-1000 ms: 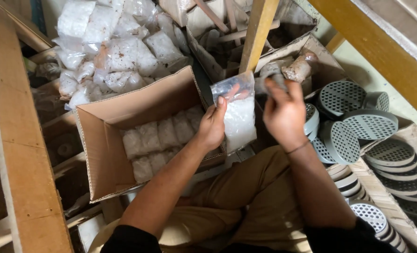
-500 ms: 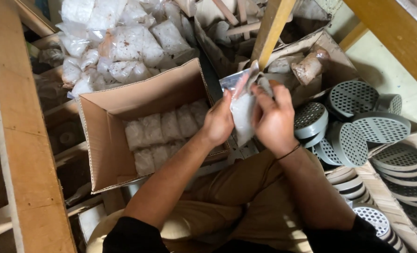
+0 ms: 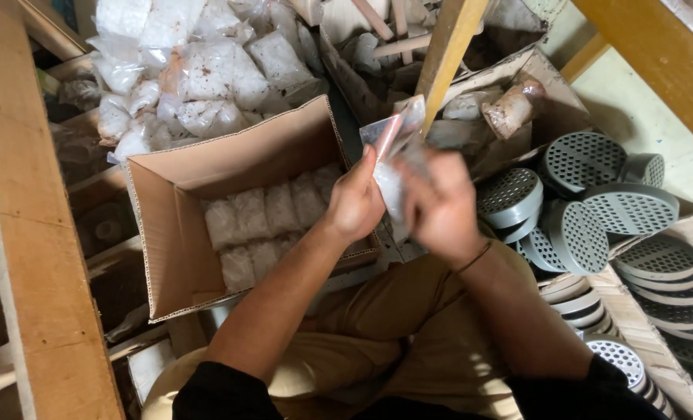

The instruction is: Packing small plastic bags into a cardboard box after wiping them with a cloth while sitting on the floor.

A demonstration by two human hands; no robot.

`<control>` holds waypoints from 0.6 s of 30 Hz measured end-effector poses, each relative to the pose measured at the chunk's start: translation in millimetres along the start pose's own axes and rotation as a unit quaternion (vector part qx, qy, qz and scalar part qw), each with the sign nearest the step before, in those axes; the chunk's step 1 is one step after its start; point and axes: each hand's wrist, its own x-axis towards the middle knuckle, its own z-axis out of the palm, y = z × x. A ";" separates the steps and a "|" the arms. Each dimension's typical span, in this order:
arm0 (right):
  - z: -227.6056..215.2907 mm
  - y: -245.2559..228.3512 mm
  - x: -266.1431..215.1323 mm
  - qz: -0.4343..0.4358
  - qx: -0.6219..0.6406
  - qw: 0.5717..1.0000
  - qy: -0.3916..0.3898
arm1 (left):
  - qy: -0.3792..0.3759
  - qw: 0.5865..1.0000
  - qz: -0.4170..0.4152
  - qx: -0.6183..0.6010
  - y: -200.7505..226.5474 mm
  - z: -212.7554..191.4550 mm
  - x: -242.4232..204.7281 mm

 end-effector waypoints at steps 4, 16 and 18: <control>-2.6 -10.5 2.8 -0.068 0.028 0.997 -0.037 | 0.022 0.998 -0.044 -0.048 -16.8 -41.1 -0.4; -11.9 -14.4 24.8 -0.069 0.032 0.996 -0.049 | -0.059 0.998 0.025 -0.012 5.6 -4.5 -0.9; -18.4 -14.0 24.3 -0.069 0.047 0.995 -0.049 | -0.056 0.998 0.020 0.002 2.4 -8.5 -2.0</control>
